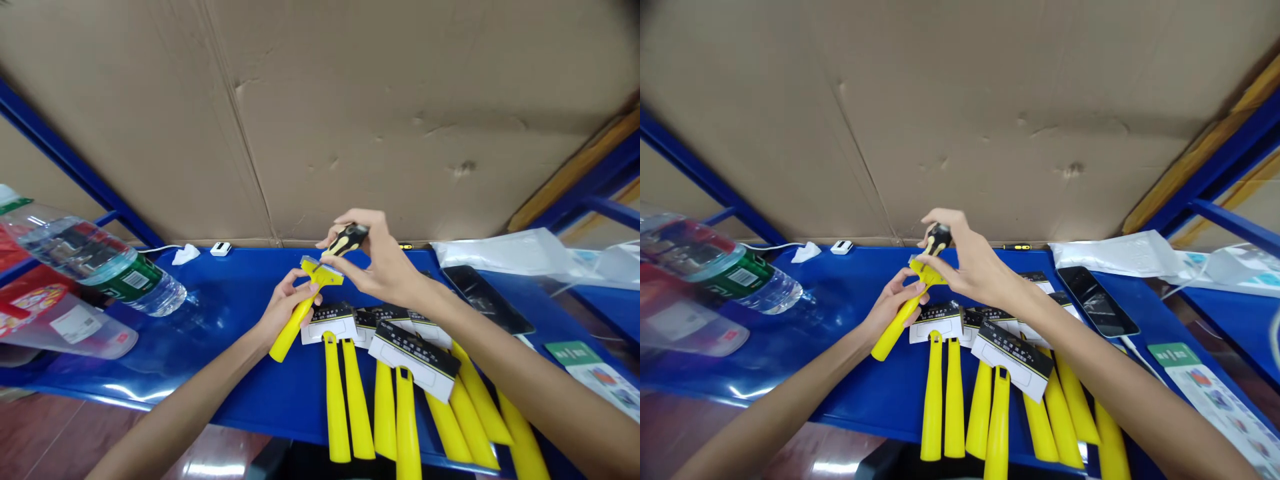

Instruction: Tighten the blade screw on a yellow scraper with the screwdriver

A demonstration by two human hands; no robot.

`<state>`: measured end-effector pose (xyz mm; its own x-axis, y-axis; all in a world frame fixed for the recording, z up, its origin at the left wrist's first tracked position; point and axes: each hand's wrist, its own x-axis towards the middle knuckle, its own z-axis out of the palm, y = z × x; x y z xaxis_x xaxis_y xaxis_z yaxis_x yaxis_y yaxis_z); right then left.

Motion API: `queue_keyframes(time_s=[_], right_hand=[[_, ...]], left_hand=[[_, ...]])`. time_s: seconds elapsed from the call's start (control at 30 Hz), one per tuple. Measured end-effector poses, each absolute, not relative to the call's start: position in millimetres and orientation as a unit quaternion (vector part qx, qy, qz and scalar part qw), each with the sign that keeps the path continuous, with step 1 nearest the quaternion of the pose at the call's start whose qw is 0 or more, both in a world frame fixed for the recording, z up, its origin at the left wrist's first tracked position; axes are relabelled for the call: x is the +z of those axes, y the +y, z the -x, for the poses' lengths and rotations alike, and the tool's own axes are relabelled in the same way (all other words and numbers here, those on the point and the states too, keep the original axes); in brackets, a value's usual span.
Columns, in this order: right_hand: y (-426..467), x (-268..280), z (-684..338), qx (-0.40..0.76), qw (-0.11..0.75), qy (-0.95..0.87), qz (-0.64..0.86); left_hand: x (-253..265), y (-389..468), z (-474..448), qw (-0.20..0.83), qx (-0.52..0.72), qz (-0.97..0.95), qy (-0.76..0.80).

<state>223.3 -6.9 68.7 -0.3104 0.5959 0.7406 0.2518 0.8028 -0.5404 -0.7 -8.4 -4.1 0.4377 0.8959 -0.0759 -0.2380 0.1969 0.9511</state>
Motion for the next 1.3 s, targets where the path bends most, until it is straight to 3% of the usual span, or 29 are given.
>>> queue_keyframes(time_s=[0.13, 0.33, 0.47, 0.8, 1.3], right_hand=[[-19.4, 83.3, -220.1, 0.239, 0.576, -0.733, 0.273], [-21.7, 75.9, -204.8, 0.326, 0.458, -0.726, 0.396], [-19.2, 68.4, -192.7, 0.364, 0.455, -0.722, 0.374], [-20.3, 68.9, -196.7, 0.463, 0.44, -0.689, 0.342], [-29.8, 75.3, -189.2, 0.393, 0.462, -0.724, 0.328]], left_hand=[[2.9, -9.5, 2.2, 0.574, 0.501, -0.547, 0.345], [1.9, -10.5, 9.2, 0.35, 0.63, -0.596, 0.354], [1.3, -13.5, 12.7, 0.264, 0.626, -0.635, 0.368], [2.0, -18.5, 15.8, 0.2, 0.619, -0.671, 0.356], [-4.9, -12.8, 33.5, 0.109, 0.603, -0.706, 0.353]])
